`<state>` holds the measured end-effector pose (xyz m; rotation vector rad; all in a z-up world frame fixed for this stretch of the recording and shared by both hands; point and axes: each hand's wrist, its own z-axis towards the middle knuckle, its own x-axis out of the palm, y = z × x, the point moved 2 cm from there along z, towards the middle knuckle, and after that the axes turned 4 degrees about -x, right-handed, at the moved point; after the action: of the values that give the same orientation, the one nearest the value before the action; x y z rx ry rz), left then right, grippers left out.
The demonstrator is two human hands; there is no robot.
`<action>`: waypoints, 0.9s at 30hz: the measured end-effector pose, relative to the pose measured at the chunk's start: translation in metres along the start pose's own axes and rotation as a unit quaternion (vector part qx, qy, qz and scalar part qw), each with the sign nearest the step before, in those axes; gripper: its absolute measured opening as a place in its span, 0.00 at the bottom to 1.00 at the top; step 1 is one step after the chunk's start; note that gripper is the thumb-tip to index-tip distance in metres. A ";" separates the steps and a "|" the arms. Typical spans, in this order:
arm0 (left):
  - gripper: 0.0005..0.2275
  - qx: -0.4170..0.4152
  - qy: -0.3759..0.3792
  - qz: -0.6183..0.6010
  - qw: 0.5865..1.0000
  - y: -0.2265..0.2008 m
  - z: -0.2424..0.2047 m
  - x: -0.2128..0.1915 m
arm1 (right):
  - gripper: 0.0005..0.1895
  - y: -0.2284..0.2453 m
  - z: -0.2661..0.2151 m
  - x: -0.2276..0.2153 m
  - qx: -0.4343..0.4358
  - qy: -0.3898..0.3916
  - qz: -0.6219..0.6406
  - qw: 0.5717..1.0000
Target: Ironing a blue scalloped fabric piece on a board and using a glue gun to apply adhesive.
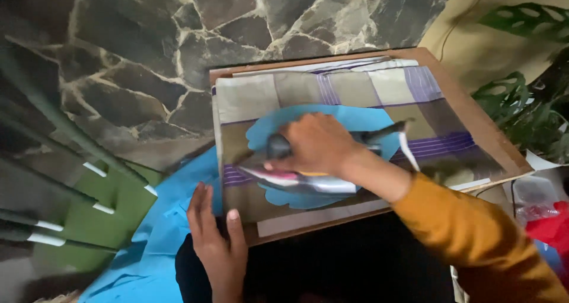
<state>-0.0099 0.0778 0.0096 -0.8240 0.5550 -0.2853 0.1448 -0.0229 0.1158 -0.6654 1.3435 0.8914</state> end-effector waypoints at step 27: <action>0.08 0.148 0.096 -0.017 0.984 -0.056 -0.024 0.035 | 0.23 -0.042 -0.026 0.000 -0.035 -0.052 -0.123 0.990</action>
<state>0.0034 0.0106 0.0264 -0.5213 0.6609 -0.4711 0.1666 -0.0660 0.1085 -0.8085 1.1137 0.7645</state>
